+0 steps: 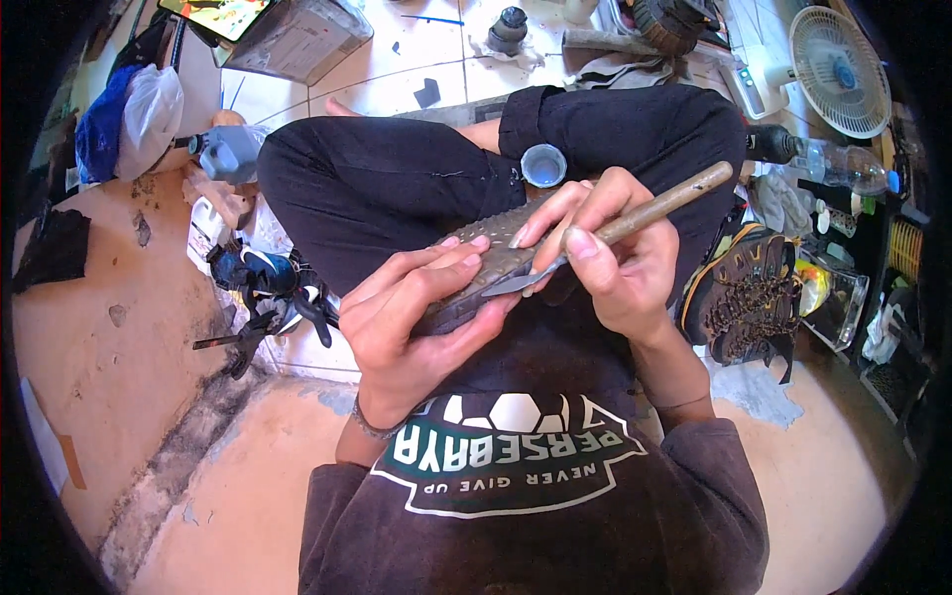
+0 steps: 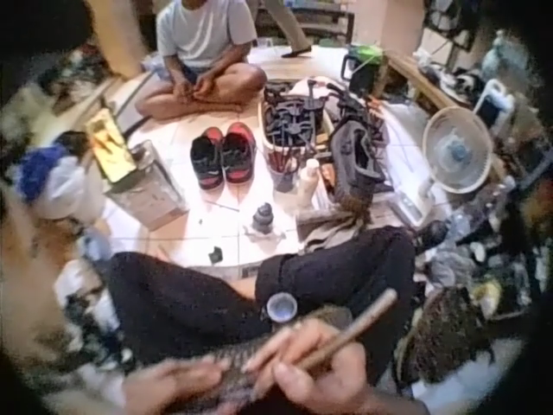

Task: Repairing the sole of a sneaker using glue and a trimming knife while sitting cross-legged on the floor.

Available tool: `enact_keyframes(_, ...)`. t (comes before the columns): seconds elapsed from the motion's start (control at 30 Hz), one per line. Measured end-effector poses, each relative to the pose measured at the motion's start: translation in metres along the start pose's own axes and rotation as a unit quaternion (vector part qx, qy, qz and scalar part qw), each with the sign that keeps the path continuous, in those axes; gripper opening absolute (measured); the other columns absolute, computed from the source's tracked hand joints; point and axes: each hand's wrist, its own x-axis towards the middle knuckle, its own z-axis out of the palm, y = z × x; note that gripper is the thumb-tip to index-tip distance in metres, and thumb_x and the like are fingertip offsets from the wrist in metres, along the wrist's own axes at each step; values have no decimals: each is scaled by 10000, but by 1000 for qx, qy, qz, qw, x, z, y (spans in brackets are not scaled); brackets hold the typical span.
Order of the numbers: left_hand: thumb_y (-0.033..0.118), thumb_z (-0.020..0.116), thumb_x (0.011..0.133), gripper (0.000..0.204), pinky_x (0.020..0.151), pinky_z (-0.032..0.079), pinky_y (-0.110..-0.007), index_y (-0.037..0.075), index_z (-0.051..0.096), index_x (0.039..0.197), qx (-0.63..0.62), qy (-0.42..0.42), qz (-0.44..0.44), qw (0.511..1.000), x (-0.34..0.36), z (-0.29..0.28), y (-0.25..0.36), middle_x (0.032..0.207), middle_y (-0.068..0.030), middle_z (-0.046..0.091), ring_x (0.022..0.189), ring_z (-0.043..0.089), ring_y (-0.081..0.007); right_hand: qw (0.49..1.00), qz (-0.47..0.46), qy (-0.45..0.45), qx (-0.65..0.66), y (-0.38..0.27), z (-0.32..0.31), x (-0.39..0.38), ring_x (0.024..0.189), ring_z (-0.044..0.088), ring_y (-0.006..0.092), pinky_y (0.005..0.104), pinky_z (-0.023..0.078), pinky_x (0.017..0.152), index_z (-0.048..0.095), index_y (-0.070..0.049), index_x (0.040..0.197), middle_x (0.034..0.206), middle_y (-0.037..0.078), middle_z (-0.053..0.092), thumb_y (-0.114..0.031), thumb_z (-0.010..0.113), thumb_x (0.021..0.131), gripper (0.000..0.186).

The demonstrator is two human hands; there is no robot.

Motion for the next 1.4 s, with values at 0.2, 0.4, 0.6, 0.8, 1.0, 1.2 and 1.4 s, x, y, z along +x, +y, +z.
enact_keyframes(0.2,61,886,608,348,779,589,-318,-12,678,877,2,6,-10,1000,-5,1,1,880,-160,734,856,726,-269,999,21,9,-28,-6,5,-1,767,664,196,298,566,671,452,0,902,817,180,647,-60,545,941,117)
enact_keyframes(0.4,41,874,635,349,792,582,-347,-42,656,893,2,-11,-7,1000,-8,0,-4,885,-200,714,896,727,-309,995,-13,20,-98,-5,-2,-2,724,665,135,269,563,671,481,18,906,837,162,685,-22,562,916,91)
enact_keyframes(0.6,56,858,654,331,790,572,-341,-43,638,881,-20,3,-24,999,-3,-9,-3,900,-200,714,899,724,-296,1000,-9,12,-14,-5,-3,10,756,682,179,303,566,698,444,1,912,805,159,667,-49,530,944,104)
enact_keyframes(0.8,117,842,740,284,770,535,-269,-14,597,801,-191,-14,-252,949,-3,-9,-32,956,-154,720,852,678,-146,997,20,69,-4,29,-6,15,732,648,192,335,549,733,393,-51,975,813,156,651,-89,491,986,106)
enact_keyframes(1.0,29,721,864,230,806,509,-257,27,514,765,-290,-11,-322,901,-35,0,-63,955,-143,708,888,650,-128,998,47,27,-17,47,10,1,777,641,161,316,533,783,414,-39,980,842,133,644,-97,517,988,119)
enact_keyframes(1.2,56,725,868,205,838,502,-263,16,555,759,-355,-8,-311,882,-44,-4,-82,947,-121,706,897,647,-126,997,76,16,-20,53,17,6,745,641,133,273,534,725,435,-42,968,821,102,644,-117,525,1000,122)
enact_keyframes(1.4,124,619,952,162,899,487,-293,-8,618,859,-372,-23,-288,882,-50,-7,-92,990,-125,698,949,644,-153,997,67,21,-34,58,15,8,739,638,122,255,523,699,444,-42,967,824,96,647,-117,530,998,118)
